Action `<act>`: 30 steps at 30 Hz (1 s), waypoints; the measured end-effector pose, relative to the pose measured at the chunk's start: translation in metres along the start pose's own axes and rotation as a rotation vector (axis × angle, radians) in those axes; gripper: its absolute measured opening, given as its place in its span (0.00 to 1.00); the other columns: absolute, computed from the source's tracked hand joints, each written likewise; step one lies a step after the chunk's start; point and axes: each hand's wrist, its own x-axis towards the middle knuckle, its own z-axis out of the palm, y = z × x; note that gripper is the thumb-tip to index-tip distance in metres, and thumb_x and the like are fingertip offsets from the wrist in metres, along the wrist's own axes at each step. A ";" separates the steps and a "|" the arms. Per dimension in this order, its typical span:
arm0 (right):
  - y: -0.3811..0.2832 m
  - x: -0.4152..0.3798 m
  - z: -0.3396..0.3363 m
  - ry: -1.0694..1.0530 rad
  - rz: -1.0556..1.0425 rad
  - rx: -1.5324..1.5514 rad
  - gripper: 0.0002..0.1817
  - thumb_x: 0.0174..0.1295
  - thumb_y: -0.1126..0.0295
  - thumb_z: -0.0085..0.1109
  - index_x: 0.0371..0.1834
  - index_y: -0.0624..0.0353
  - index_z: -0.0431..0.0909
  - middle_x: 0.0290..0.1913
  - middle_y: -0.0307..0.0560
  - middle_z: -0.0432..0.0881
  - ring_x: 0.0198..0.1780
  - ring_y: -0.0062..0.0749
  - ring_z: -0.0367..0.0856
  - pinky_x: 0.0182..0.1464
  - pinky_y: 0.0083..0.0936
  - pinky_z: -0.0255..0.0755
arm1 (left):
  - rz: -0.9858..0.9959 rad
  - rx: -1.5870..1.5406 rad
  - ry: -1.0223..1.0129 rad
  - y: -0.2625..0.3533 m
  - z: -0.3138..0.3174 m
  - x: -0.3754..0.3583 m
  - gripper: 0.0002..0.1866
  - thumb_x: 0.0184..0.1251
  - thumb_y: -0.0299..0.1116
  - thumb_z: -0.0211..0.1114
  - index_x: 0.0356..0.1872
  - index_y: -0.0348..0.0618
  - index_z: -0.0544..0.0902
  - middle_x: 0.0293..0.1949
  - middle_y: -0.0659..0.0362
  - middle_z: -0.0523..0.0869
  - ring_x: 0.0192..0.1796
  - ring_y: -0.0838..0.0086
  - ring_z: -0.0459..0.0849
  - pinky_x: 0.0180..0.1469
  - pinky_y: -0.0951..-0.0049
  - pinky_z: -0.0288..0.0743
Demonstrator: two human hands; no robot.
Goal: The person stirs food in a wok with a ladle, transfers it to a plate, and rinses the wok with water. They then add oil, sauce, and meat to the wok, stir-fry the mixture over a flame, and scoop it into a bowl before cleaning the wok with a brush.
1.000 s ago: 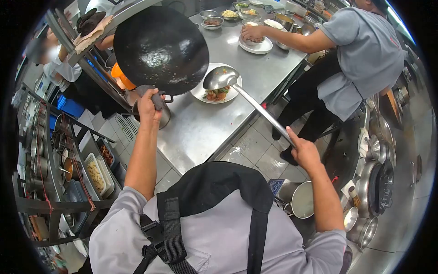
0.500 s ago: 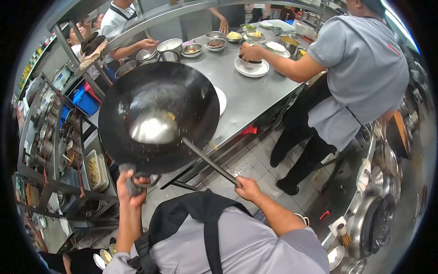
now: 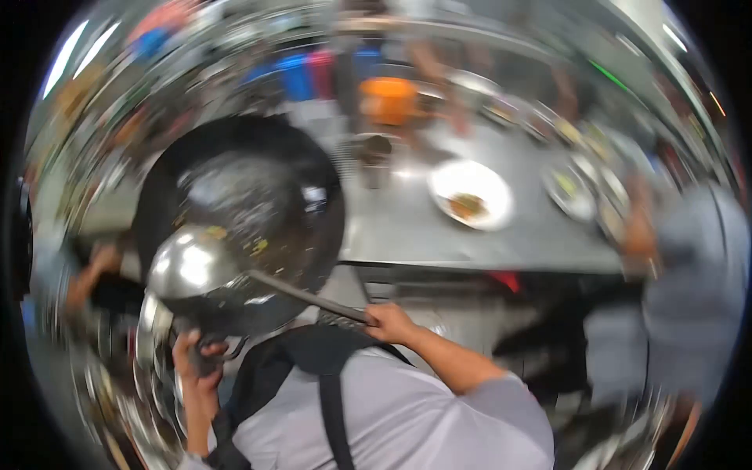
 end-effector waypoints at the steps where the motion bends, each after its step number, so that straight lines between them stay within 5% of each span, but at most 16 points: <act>1: 0.004 0.030 0.024 -0.178 -0.112 -0.076 0.19 0.49 0.65 0.75 0.23 0.56 0.69 0.21 0.51 0.73 0.25 0.53 0.75 0.28 0.44 0.69 | 0.036 -0.054 0.146 -0.001 -0.011 -0.050 0.14 0.64 0.35 0.61 0.51 0.48 0.77 0.36 0.55 0.79 0.26 0.77 0.77 0.12 0.86 0.64; 2: 0.012 0.045 0.036 -0.250 -0.252 -0.058 0.18 0.48 0.66 0.76 0.23 0.55 0.70 0.20 0.50 0.73 0.24 0.52 0.75 0.28 0.43 0.69 | 0.079 -0.101 0.291 -0.002 -0.015 -0.091 0.13 0.68 0.33 0.57 0.52 0.49 0.76 0.32 0.54 0.76 0.24 0.80 0.75 0.14 0.89 0.65; 3: 0.012 0.056 0.051 -0.304 -0.244 -0.065 0.17 0.50 0.66 0.74 0.23 0.56 0.70 0.19 0.50 0.73 0.22 0.51 0.74 0.27 0.40 0.68 | 0.016 -0.318 -0.015 -0.009 -0.058 -0.100 0.16 0.68 0.32 0.57 0.56 0.46 0.75 0.31 0.54 0.76 0.23 0.81 0.74 0.13 0.92 0.61; 4: -0.013 0.066 0.063 -0.282 -0.259 -0.063 0.17 0.51 0.67 0.72 0.22 0.56 0.68 0.18 0.49 0.69 0.20 0.48 0.72 0.26 0.36 0.66 | 0.143 -0.255 -0.016 -0.018 -0.078 -0.117 0.17 0.65 0.30 0.58 0.55 0.38 0.76 0.31 0.53 0.78 0.23 0.78 0.75 0.17 0.86 0.67; 6: -0.036 0.082 0.083 -0.453 -0.273 0.015 0.20 0.52 0.66 0.72 0.20 0.56 0.65 0.17 0.46 0.65 0.19 0.42 0.71 0.25 0.32 0.63 | 0.456 -0.342 0.218 -0.048 -0.087 -0.158 0.15 0.59 0.27 0.61 0.45 0.27 0.80 0.35 0.48 0.85 0.25 0.68 0.81 0.30 0.78 0.78; 14: -0.154 0.150 0.292 -1.073 -0.756 0.397 0.21 0.49 0.73 0.72 0.17 0.55 0.63 0.17 0.39 0.66 0.19 0.26 0.65 0.24 0.27 0.59 | 1.120 -0.780 0.585 -0.146 -0.142 -0.316 0.06 0.57 0.26 0.62 0.30 0.33 0.80 0.25 0.50 0.83 0.25 0.67 0.83 0.31 0.74 0.80; 17: -0.238 0.164 0.352 -1.359 -0.936 0.416 0.15 0.52 0.71 0.74 0.23 0.58 0.72 0.18 0.35 0.70 0.20 0.21 0.69 0.25 0.24 0.62 | 1.300 -0.978 0.915 -0.160 -0.115 -0.335 0.06 0.58 0.27 0.64 0.34 0.36 0.79 0.26 0.50 0.83 0.25 0.67 0.82 0.35 0.73 0.80; 18: -0.292 0.115 0.368 -1.426 -0.956 0.421 0.12 0.53 0.72 0.73 0.27 0.59 0.76 0.19 0.34 0.71 0.20 0.19 0.70 0.25 0.22 0.64 | 1.330 -0.997 0.926 -0.186 -0.127 -0.369 0.06 0.58 0.27 0.64 0.34 0.36 0.79 0.26 0.50 0.83 0.25 0.67 0.82 0.35 0.73 0.80; 20: -0.371 0.081 0.404 -1.767 -0.488 0.257 0.17 0.57 0.77 0.69 0.49 0.62 0.77 0.26 0.35 0.76 0.21 0.20 0.74 0.24 0.21 0.69 | 1.538 -1.159 1.023 -0.206 -0.139 -0.383 0.05 0.58 0.26 0.66 0.32 0.37 0.79 0.27 0.53 0.83 0.30 0.66 0.84 0.40 0.67 0.83; 22: -0.480 0.027 0.422 -1.975 -0.692 0.506 0.32 0.61 0.77 0.65 0.69 0.62 0.65 0.28 0.37 0.75 0.20 0.19 0.72 0.22 0.20 0.67 | 1.600 -1.195 1.101 -0.233 -0.158 -0.408 0.06 0.58 0.26 0.66 0.35 0.39 0.78 0.30 0.54 0.83 0.32 0.67 0.84 0.41 0.67 0.83; 24: -0.558 -0.024 0.429 -2.118 -0.547 0.681 0.37 0.63 0.76 0.64 0.75 0.60 0.59 0.28 0.38 0.74 0.19 0.19 0.71 0.21 0.21 0.68 | 1.728 -1.254 1.369 -0.249 -0.172 -0.428 0.11 0.59 0.29 0.66 0.40 0.44 0.75 0.30 0.55 0.81 0.32 0.70 0.81 0.42 0.63 0.79; 28: -0.640 -0.137 0.519 -2.010 -0.991 0.422 0.33 0.63 0.77 0.58 0.74 0.60 0.62 0.28 0.43 0.75 0.19 0.26 0.75 0.23 0.26 0.70 | 1.800 -1.246 1.535 -0.294 -0.206 -0.462 0.09 0.59 0.30 0.66 0.39 0.47 0.75 0.33 0.56 0.81 0.34 0.70 0.82 0.45 0.58 0.76; 30: -0.658 -0.210 0.587 -1.921 -1.076 0.356 0.26 0.61 0.77 0.57 0.65 0.63 0.70 0.27 0.47 0.77 0.18 0.31 0.76 0.23 0.31 0.71 | 1.865 -1.271 1.527 -0.314 -0.224 -0.466 0.08 0.60 0.30 0.65 0.39 0.47 0.76 0.34 0.56 0.82 0.34 0.70 0.82 0.49 0.57 0.75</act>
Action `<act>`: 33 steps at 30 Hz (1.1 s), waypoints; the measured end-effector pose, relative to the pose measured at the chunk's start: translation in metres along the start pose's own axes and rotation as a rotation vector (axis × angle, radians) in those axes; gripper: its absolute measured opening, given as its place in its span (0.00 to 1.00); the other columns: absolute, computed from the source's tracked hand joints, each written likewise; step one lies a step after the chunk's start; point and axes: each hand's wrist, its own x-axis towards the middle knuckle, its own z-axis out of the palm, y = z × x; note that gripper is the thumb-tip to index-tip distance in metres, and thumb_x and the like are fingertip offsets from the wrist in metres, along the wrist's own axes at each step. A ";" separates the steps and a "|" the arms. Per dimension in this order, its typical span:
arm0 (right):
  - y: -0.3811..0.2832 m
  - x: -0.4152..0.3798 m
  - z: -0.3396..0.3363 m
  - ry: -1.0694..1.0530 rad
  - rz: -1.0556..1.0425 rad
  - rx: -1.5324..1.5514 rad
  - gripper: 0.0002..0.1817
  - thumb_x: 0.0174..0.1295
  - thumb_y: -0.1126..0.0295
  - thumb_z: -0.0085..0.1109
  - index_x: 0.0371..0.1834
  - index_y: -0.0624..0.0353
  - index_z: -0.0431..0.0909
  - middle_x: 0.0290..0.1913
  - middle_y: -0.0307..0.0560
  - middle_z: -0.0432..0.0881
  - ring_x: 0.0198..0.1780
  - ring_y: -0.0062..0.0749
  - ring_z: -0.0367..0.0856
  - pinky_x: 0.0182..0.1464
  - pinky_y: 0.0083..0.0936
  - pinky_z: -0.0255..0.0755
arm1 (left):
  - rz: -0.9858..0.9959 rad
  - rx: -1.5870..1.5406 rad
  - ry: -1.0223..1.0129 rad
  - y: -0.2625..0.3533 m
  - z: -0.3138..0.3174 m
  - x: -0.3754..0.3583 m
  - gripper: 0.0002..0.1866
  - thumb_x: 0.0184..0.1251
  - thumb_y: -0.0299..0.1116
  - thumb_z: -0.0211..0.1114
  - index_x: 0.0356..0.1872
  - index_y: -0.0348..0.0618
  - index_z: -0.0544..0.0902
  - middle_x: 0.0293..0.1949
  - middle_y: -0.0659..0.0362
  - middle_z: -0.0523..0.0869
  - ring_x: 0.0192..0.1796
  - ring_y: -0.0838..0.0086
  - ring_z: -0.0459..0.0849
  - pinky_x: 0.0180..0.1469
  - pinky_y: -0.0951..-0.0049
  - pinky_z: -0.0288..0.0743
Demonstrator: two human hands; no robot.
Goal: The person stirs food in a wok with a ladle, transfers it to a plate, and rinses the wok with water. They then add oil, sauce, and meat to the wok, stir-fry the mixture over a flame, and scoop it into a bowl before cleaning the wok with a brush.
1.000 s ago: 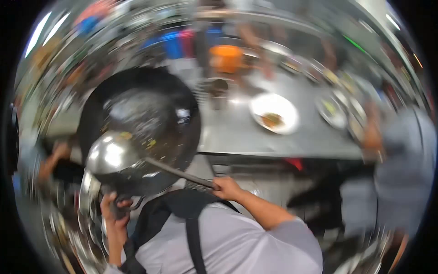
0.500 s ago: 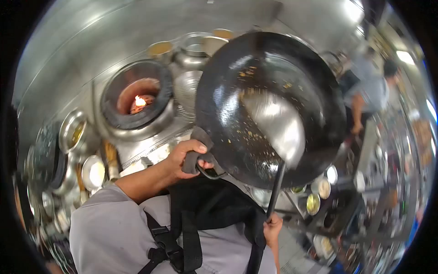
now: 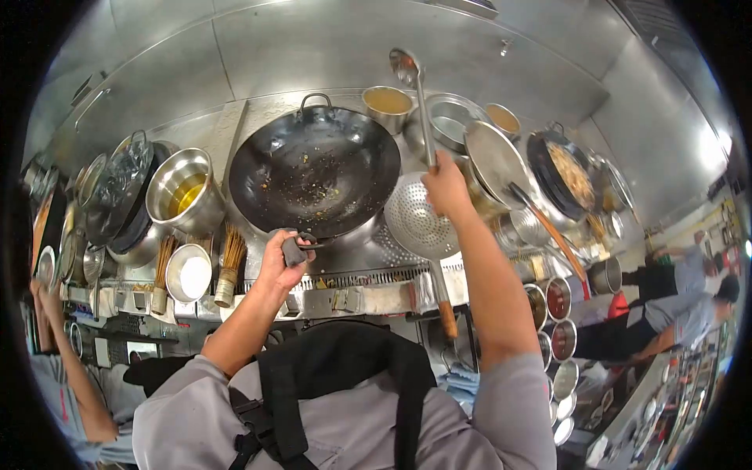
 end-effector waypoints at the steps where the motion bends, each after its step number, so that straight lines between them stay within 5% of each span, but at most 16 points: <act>1: 0.013 0.038 0.018 0.002 0.024 -0.078 0.20 0.62 0.76 0.57 0.58 0.64 0.71 0.26 0.48 0.78 0.18 0.32 0.76 0.22 0.32 0.71 | 0.001 -0.019 0.023 -0.002 -0.005 0.006 0.07 0.60 0.29 0.64 0.38 0.47 0.76 0.34 0.56 0.82 0.34 0.70 0.82 0.50 0.58 0.75; 6: 0.048 0.193 0.066 -0.229 0.253 0.010 0.07 0.64 0.75 0.55 0.43 0.63 0.73 0.22 0.48 0.78 0.18 0.32 0.76 0.19 0.35 0.72 | 0.107 -0.079 0.112 -0.010 -0.018 0.032 0.10 0.67 0.39 0.69 0.41 0.50 0.78 0.38 0.59 0.82 0.36 0.70 0.83 0.50 0.61 0.76; 8: 0.058 0.237 0.060 -0.430 0.942 1.333 0.03 0.63 0.76 0.55 0.37 0.64 0.73 0.20 0.48 0.76 0.18 0.33 0.76 0.17 0.33 0.70 | 0.134 -0.071 0.152 -0.009 -0.027 0.024 0.14 0.68 0.44 0.70 0.46 0.52 0.78 0.41 0.61 0.83 0.41 0.70 0.83 0.45 0.63 0.78; 10: 0.039 0.229 0.047 -0.404 0.860 1.170 0.02 0.61 0.79 0.56 0.32 0.65 0.73 0.20 0.48 0.77 0.18 0.34 0.75 0.16 0.31 0.68 | 0.241 0.064 0.211 -0.003 -0.026 -0.020 0.17 0.71 0.46 0.67 0.50 0.46 0.76 0.44 0.58 0.81 0.45 0.65 0.82 0.43 0.64 0.81; 12: 0.033 0.202 0.025 -0.324 0.345 0.336 0.05 0.64 0.75 0.59 0.38 0.57 0.71 0.20 0.40 0.74 0.17 0.27 0.73 0.16 0.27 0.65 | 0.239 0.127 0.240 -0.006 -0.051 -0.065 0.18 0.70 0.46 0.67 0.50 0.45 0.76 0.44 0.57 0.82 0.44 0.64 0.82 0.44 0.61 0.81; 15: 0.052 0.186 -0.038 -0.052 0.099 -0.084 0.06 0.58 0.78 0.56 0.38 0.67 0.77 0.22 0.50 0.78 0.16 0.37 0.74 0.17 0.35 0.65 | 0.212 0.441 0.256 -0.030 -0.105 -0.137 0.26 0.66 0.43 0.71 0.58 0.41 0.74 0.49 0.52 0.83 0.49 0.63 0.83 0.50 0.61 0.79; 17: 0.046 0.174 -0.091 -0.093 0.140 -0.320 0.10 0.59 0.77 0.55 0.42 0.72 0.75 0.22 0.51 0.78 0.17 0.39 0.76 0.18 0.35 0.66 | 0.278 0.664 0.357 -0.067 -0.133 -0.171 0.29 0.64 0.41 0.73 0.61 0.38 0.72 0.51 0.50 0.82 0.52 0.61 0.83 0.54 0.61 0.78; 19: 0.058 0.194 -0.123 -0.207 0.193 -0.399 0.09 0.61 0.77 0.55 0.41 0.71 0.74 0.23 0.50 0.78 0.19 0.36 0.77 0.18 0.32 0.67 | 0.437 1.447 0.522 -0.106 -0.160 -0.180 0.37 0.60 0.35 0.77 0.66 0.33 0.68 0.56 0.45 0.80 0.58 0.58 0.81 0.61 0.61 0.74; 21: 0.064 0.209 -0.144 -0.319 0.249 -0.474 0.08 0.62 0.77 0.55 0.41 0.70 0.72 0.24 0.48 0.78 0.20 0.33 0.77 0.18 0.29 0.68 | 0.479 1.368 0.536 -0.127 -0.131 -0.174 0.39 0.58 0.33 0.78 0.67 0.32 0.66 0.57 0.44 0.80 0.59 0.57 0.80 0.62 0.61 0.73; 23: 0.071 0.214 -0.154 -0.174 0.728 0.566 0.05 0.65 0.75 0.55 0.36 0.65 0.70 0.23 0.40 0.75 0.21 0.25 0.77 0.18 0.20 0.71 | 0.557 1.305 0.550 -0.128 -0.098 -0.172 0.40 0.60 0.36 0.78 0.70 0.35 0.65 0.59 0.45 0.78 0.61 0.56 0.79 0.64 0.61 0.71; 24: 0.070 0.205 -0.160 -0.175 0.729 0.567 0.05 0.65 0.75 0.55 0.36 0.65 0.70 0.23 0.40 0.75 0.21 0.25 0.77 0.18 0.20 0.71 | 0.556 1.308 0.551 -0.121 -0.087 -0.166 0.40 0.60 0.36 0.78 0.70 0.35 0.65 0.59 0.45 0.78 0.61 0.56 0.79 0.64 0.61 0.71; 26: 0.065 0.181 -0.173 -0.213 0.703 1.216 0.06 0.67 0.75 0.53 0.32 0.61 0.68 0.25 0.37 0.74 0.20 0.18 0.75 0.20 0.14 0.72 | 0.670 1.056 0.497 -0.106 -0.062 -0.148 0.35 0.67 0.42 0.73 0.68 0.38 0.67 0.59 0.49 0.79 0.59 0.59 0.79 0.63 0.63 0.73; 30: 0.079 0.135 -0.191 -0.583 0.525 1.583 0.06 0.71 0.76 0.50 0.33 0.64 0.68 0.27 0.39 0.72 0.24 0.19 0.75 0.24 0.16 0.72 | 0.413 0.355 0.396 -0.070 0.004 -0.117 0.27 0.77 0.53 0.61 0.62 0.41 0.73 0.51 0.55 0.81 0.52 0.65 0.82 0.55 0.64 0.79; 33: 0.061 0.085 -0.190 -0.741 0.512 1.788 0.07 0.73 0.74 0.49 0.38 0.68 0.67 0.33 0.41 0.70 0.26 0.20 0.74 0.24 0.19 0.72 | 0.418 0.218 0.279 -0.053 0.014 -0.099 0.30 0.77 0.61 0.55 0.59 0.42 0.75 0.49 0.55 0.83 0.48 0.64 0.84 0.52 0.59 0.81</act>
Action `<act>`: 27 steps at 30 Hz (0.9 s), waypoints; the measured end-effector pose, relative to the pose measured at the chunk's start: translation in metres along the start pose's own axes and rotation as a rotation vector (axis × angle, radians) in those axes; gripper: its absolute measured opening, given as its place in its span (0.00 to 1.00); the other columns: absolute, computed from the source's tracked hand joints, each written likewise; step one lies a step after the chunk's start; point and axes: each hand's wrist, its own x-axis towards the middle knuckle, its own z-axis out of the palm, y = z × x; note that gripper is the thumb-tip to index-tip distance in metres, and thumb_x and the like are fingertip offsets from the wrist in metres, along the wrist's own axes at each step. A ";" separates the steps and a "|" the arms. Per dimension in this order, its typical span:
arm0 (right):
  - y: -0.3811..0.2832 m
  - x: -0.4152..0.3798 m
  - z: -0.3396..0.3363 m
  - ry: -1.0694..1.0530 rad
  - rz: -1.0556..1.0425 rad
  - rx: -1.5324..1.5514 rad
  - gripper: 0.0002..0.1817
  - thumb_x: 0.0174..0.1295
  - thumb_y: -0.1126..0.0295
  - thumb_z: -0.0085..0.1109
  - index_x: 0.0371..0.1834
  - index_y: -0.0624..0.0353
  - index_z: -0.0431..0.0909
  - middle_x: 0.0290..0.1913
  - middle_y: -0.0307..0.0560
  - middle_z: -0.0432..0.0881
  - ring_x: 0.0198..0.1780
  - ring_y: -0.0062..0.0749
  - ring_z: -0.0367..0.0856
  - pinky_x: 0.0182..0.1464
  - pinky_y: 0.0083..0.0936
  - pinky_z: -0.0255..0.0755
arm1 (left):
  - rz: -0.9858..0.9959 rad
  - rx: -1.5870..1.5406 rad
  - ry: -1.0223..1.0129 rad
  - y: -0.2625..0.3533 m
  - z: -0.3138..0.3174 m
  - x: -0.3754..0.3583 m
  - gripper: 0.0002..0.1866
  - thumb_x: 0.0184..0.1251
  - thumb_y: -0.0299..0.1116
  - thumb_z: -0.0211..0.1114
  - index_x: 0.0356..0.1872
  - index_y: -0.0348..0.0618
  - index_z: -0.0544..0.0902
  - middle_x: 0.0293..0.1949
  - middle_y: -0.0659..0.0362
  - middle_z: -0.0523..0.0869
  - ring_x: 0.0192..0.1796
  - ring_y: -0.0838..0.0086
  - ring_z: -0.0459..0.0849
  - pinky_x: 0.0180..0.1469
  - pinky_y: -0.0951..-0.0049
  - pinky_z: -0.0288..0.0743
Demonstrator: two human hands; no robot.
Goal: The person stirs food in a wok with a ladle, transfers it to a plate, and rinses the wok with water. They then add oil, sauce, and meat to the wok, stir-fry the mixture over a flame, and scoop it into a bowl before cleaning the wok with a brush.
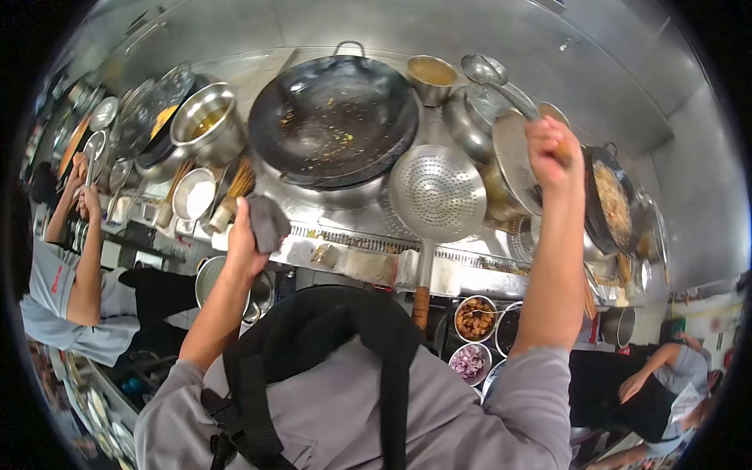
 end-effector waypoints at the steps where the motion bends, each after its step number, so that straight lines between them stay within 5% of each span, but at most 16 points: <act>1: 0.014 -0.012 0.008 0.005 0.027 0.038 0.08 0.74 0.74 0.48 0.40 0.69 0.67 0.35 0.42 0.70 0.26 0.20 0.74 0.24 0.20 0.72 | 0.000 -0.023 -0.024 0.002 0.000 0.003 0.31 0.77 0.62 0.53 0.58 0.42 0.75 0.49 0.55 0.83 0.47 0.63 0.85 0.51 0.59 0.82; 7: 0.106 -0.067 0.044 0.091 0.009 -0.152 0.10 0.75 0.71 0.48 0.48 0.70 0.67 0.35 0.43 0.71 0.23 0.18 0.72 0.19 0.19 0.70 | -0.006 0.017 -0.122 0.000 -0.046 -0.001 0.34 0.76 0.67 0.49 0.58 0.43 0.74 0.51 0.53 0.82 0.49 0.61 0.85 0.44 0.51 0.82; 10: 0.154 -0.093 0.068 0.408 -0.142 -0.711 0.14 0.70 0.72 0.54 0.56 0.58 0.69 0.30 0.44 0.75 0.15 0.18 0.67 0.10 0.19 0.60 | -0.025 -0.055 0.025 -0.003 -0.082 -0.006 0.35 0.75 0.68 0.49 0.60 0.45 0.73 0.52 0.51 0.81 0.49 0.58 0.84 0.42 0.51 0.82; 13: 0.176 -0.114 0.079 0.427 -0.087 -1.094 0.22 0.65 0.74 0.58 0.63 0.59 0.67 0.29 0.44 0.75 0.14 0.20 0.67 0.11 0.18 0.59 | -0.057 -0.044 0.065 -0.006 -0.143 -0.013 0.34 0.75 0.68 0.48 0.60 0.45 0.73 0.52 0.52 0.81 0.49 0.58 0.83 0.42 0.52 0.80; 20: 0.121 -0.054 0.048 0.619 -0.318 -1.664 0.28 0.61 0.74 0.57 0.67 0.57 0.70 0.22 0.39 0.75 0.13 0.22 0.69 0.15 0.22 0.61 | -0.117 -0.062 0.286 0.000 -0.161 -0.055 0.36 0.76 0.69 0.45 0.60 0.46 0.74 0.51 0.53 0.82 0.49 0.57 0.83 0.41 0.54 0.79; 22: 0.077 -0.003 0.019 0.684 -0.404 -2.003 0.25 0.60 0.75 0.56 0.63 0.61 0.71 0.21 0.40 0.73 0.14 0.24 0.70 0.17 0.25 0.60 | -0.130 -0.037 0.217 -0.003 -0.152 -0.054 0.36 0.76 0.70 0.44 0.60 0.46 0.74 0.50 0.54 0.83 0.49 0.57 0.83 0.41 0.54 0.78; 23: 0.053 0.024 0.007 0.675 -0.421 -2.194 0.17 0.60 0.75 0.56 0.53 0.64 0.74 0.22 0.42 0.75 0.16 0.28 0.73 0.18 0.29 0.62 | -0.132 -0.017 0.166 -0.006 -0.146 -0.050 0.36 0.76 0.70 0.44 0.60 0.46 0.75 0.50 0.54 0.83 0.48 0.58 0.84 0.41 0.54 0.78; 25: 0.012 0.072 -0.002 0.842 -0.143 -2.070 0.08 0.59 0.76 0.56 0.42 0.63 0.74 0.22 0.43 0.76 0.19 0.29 0.76 0.19 0.29 0.65 | -0.108 0.026 0.101 -0.008 -0.130 -0.043 0.37 0.75 0.70 0.44 0.60 0.46 0.75 0.49 0.54 0.83 0.47 0.58 0.84 0.39 0.54 0.79; 27: -0.011 0.100 -0.005 0.900 -0.076 -1.825 0.05 0.60 0.76 0.56 0.37 0.61 0.72 0.23 0.43 0.76 0.20 0.27 0.76 0.19 0.26 0.65 | -0.103 0.035 0.088 -0.011 -0.111 -0.039 0.37 0.74 0.71 0.44 0.61 0.46 0.75 0.50 0.54 0.83 0.47 0.58 0.84 0.39 0.53 0.78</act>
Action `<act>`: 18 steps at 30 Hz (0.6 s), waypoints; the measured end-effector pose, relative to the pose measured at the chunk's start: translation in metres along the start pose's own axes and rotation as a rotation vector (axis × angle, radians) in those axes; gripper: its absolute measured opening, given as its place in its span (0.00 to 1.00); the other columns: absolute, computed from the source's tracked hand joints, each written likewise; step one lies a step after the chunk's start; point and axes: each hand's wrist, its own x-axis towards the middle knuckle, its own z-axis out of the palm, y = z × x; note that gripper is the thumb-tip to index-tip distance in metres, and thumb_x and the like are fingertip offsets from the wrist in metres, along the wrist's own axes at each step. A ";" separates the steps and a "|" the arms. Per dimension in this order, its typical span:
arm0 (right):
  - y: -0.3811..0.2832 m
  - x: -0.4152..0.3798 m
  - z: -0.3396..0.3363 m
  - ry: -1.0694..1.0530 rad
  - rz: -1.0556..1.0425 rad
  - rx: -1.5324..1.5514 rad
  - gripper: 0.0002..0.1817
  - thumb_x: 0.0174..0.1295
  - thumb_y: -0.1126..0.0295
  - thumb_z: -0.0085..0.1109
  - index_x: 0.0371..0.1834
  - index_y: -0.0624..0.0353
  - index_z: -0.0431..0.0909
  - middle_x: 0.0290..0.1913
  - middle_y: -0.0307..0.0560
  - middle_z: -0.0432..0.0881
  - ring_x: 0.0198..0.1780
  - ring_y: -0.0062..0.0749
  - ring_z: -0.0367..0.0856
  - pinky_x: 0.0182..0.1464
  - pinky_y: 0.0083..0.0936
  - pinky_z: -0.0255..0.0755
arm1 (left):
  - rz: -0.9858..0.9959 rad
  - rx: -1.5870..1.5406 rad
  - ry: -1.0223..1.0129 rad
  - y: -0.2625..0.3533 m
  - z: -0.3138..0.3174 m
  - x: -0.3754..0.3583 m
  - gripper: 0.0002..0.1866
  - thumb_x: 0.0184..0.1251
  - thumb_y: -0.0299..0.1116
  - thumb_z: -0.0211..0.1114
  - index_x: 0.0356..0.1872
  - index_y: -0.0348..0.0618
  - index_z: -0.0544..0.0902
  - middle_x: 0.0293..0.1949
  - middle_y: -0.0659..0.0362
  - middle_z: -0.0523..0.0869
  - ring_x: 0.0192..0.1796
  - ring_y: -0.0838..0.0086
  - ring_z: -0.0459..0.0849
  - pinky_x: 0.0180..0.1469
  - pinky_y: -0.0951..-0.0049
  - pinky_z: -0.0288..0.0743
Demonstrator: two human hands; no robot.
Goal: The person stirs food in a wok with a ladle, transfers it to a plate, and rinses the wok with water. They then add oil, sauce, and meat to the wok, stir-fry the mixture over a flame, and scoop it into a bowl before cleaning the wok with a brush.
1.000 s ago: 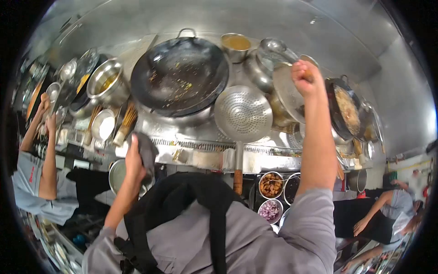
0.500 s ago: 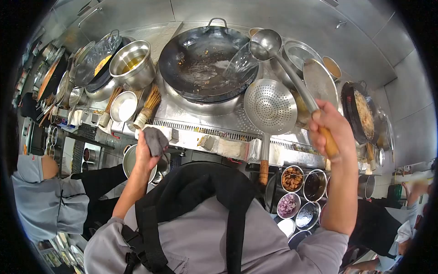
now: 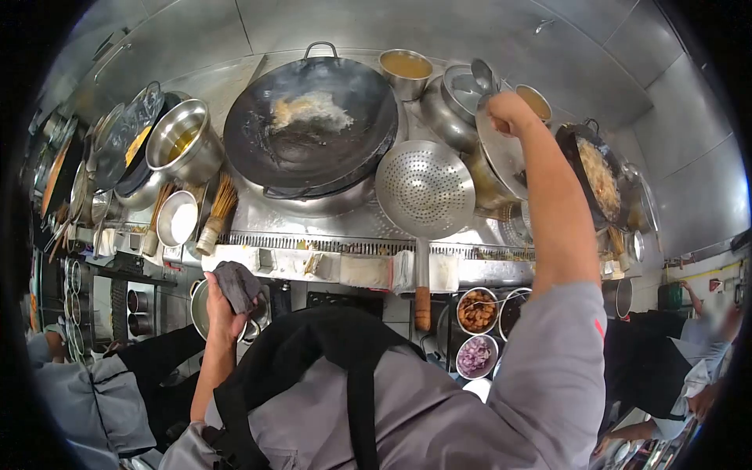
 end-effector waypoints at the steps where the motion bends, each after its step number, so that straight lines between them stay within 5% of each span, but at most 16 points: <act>1: -0.003 0.012 -0.001 -0.075 0.140 0.187 0.04 0.61 0.76 0.56 0.32 0.59 0.70 0.23 0.42 0.76 0.21 0.26 0.77 0.19 0.23 0.65 | 0.001 -0.005 0.001 -0.001 0.006 -0.001 0.37 0.74 0.71 0.44 0.61 0.46 0.75 0.50 0.54 0.83 0.47 0.58 0.84 0.39 0.53 0.78; 2: 0.000 0.020 -0.006 -0.078 0.139 0.184 0.04 0.61 0.76 0.56 0.32 0.59 0.70 0.23 0.42 0.76 0.21 0.26 0.77 0.19 0.23 0.65 | -0.020 -0.008 0.002 -0.002 0.011 -0.002 0.37 0.75 0.71 0.44 0.61 0.47 0.74 0.51 0.54 0.83 0.47 0.58 0.84 0.39 0.53 0.78; 4: 0.013 0.034 -0.025 -0.180 0.171 1.117 0.08 0.60 0.80 0.56 0.27 0.58 0.67 0.22 0.40 0.73 0.20 0.24 0.75 0.20 0.18 0.67 | -0.041 -0.012 0.012 -0.002 0.020 -0.008 0.37 0.75 0.71 0.43 0.61 0.48 0.74 0.51 0.54 0.83 0.48 0.57 0.84 0.38 0.52 0.78; 7: 0.048 0.007 -0.038 -0.550 -0.010 1.594 0.11 0.65 0.80 0.54 0.27 0.57 0.66 0.25 0.39 0.71 0.24 0.22 0.73 0.21 0.14 0.67 | -0.094 -0.002 0.119 0.003 0.032 -0.012 0.37 0.73 0.73 0.42 0.59 0.51 0.77 0.49 0.57 0.84 0.46 0.60 0.84 0.37 0.56 0.78; 8: 0.045 -0.017 -0.039 -0.525 -0.009 1.599 0.09 0.67 0.80 0.53 0.29 0.58 0.67 0.25 0.38 0.69 0.25 0.21 0.71 0.20 0.15 0.66 | -0.099 -0.006 0.106 0.000 0.021 0.000 0.36 0.73 0.73 0.42 0.59 0.53 0.77 0.50 0.58 0.84 0.49 0.60 0.84 0.40 0.54 0.79; 11: 0.049 -0.078 -0.041 -0.882 -0.032 1.724 0.05 0.72 0.76 0.47 0.37 0.67 0.66 0.33 0.43 0.69 0.27 0.24 0.71 0.26 0.22 0.70 | -0.064 0.019 -0.061 0.018 0.043 0.038 0.36 0.74 0.72 0.43 0.61 0.52 0.74 0.52 0.56 0.82 0.51 0.58 0.83 0.44 0.50 0.80; 18: 0.025 -0.215 -0.008 -0.843 0.011 1.688 0.08 0.73 0.73 0.46 0.42 0.69 0.67 0.36 0.46 0.71 0.25 0.21 0.73 0.21 0.19 0.68 | -0.049 -0.076 -0.050 0.030 0.158 0.120 0.25 0.79 0.56 0.53 0.59 0.44 0.72 0.51 0.51 0.80 0.50 0.55 0.82 0.48 0.46 0.82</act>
